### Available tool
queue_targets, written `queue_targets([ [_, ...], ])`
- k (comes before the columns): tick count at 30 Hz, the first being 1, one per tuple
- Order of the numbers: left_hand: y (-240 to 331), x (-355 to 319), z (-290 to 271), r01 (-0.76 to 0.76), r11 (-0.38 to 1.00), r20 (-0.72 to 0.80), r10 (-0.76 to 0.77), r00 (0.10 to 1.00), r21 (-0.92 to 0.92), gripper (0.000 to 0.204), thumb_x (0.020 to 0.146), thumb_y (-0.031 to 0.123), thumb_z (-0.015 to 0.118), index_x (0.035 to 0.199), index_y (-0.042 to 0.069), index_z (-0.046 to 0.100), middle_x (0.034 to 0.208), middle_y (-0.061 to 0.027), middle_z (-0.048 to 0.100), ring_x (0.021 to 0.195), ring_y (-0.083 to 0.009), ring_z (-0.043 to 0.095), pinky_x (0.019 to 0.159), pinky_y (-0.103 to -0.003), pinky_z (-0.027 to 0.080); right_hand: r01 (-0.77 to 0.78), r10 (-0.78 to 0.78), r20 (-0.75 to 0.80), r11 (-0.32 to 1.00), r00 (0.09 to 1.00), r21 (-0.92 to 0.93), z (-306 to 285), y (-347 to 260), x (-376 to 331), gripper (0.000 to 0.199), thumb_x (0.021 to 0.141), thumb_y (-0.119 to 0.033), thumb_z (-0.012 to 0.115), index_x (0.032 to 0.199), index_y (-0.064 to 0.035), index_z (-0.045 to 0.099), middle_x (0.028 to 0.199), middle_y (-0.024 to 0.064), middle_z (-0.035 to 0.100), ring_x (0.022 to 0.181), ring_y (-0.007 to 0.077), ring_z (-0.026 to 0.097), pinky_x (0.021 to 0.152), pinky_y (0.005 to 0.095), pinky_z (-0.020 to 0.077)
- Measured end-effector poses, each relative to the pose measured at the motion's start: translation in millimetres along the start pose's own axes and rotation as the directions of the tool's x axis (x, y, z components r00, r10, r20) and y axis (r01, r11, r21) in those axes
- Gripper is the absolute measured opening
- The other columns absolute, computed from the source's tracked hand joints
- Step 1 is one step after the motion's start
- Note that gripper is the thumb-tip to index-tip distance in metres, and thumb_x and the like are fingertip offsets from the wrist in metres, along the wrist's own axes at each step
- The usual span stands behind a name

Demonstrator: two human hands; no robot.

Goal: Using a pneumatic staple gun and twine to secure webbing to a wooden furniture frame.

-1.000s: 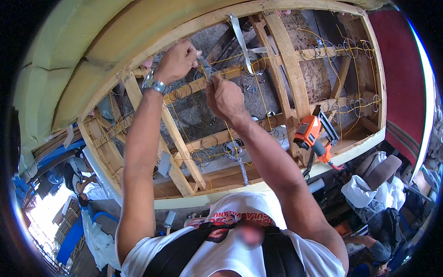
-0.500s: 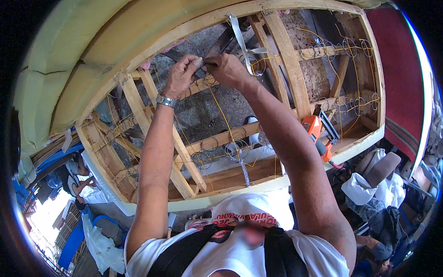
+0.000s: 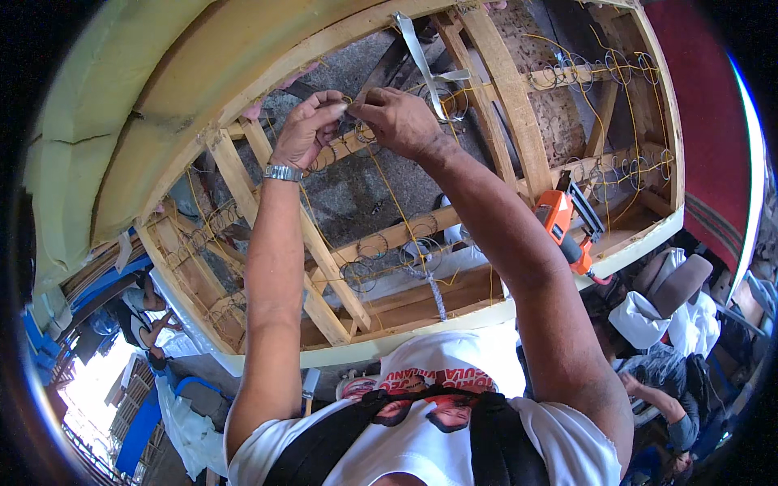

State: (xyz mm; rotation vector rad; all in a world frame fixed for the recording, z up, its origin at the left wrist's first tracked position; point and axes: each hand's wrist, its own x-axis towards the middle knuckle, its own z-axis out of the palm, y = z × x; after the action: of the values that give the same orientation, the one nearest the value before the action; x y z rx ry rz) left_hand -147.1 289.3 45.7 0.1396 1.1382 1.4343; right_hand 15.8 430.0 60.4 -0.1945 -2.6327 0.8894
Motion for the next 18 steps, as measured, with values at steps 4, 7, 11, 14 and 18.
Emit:
queue_targets([
  [4,1,-8,8,-0.066,0.981,-0.049,0.076,0.996,0.182,0.037,0.082,0.002,0.071,0.115,0.007,0.055,0.094,-0.0006,0.065,0.075,-0.0050,0.058,0.063,-0.019,0.046,0.016,-0.016,0.011,1.000,1.000,0.001,-4,0,1,0.022,0.078,-0.009,0.067,0.101,-0.0101,0.069,0.092,0.0081,0.066,0.086,0.0304,0.066,0.074,0.0401,0.0548],
  [7,-7,-9,10,-0.153,0.949,-0.026,0.166,0.986,0.276,0.040,0.079,0.002,0.074,0.115,0.004,0.055,0.095,-0.0023,0.067,0.083,-0.0096,0.062,0.072,-0.023,0.050,-0.038,0.031,0.083,0.995,0.996,0.089,-6,4,4,0.023,0.079,-0.008,0.069,0.102,-0.0073,0.070,0.089,0.0105,0.067,0.081,0.0312,0.067,0.071,0.0386,0.0554],
  [11,-12,-11,15,-0.207,0.771,-0.051,0.296,0.954,0.602,0.040,0.078,0.003,0.073,0.114,0.002,0.056,0.097,-0.0060,0.069,0.084,-0.0120,0.063,0.074,-0.026,0.052,-0.086,0.066,0.163,0.990,0.984,0.116,-3,16,6,0.023,0.082,-0.016,0.067,0.105,-0.0129,0.071,0.088,0.0115,0.067,0.083,0.0329,0.066,0.072,0.0425,0.0540],
  [14,-6,-18,18,-0.214,0.628,-0.051,0.376,0.925,0.749,0.038,0.078,0.004,0.073,0.112,0.003,0.057,0.097,-0.0076,0.070,0.083,-0.0128,0.064,0.074,-0.028,0.052,-0.084,0.062,0.173,0.989,0.983,0.124,2,17,11,0.026,0.083,-0.018,0.067,0.109,-0.0143,0.069,0.087,0.0117,0.067,0.081,0.0342,0.066,0.071,0.0437,0.0538],
  [18,-1,-20,37,-0.221,0.497,-0.061,0.490,0.869,0.839,0.033,0.079,0.004,0.070,0.109,0.005,0.058,0.091,-0.0099,0.071,0.078,-0.0178,0.067,0.070,-0.032,0.053,-0.024,0.015,0.106,0.996,0.994,0.081,3,22,17,0.021,0.083,-0.019,0.066,0.103,-0.0108,0.066,0.086,0.0122,0.065,0.079,0.0364,0.066,0.068,0.0450,0.0534],
])
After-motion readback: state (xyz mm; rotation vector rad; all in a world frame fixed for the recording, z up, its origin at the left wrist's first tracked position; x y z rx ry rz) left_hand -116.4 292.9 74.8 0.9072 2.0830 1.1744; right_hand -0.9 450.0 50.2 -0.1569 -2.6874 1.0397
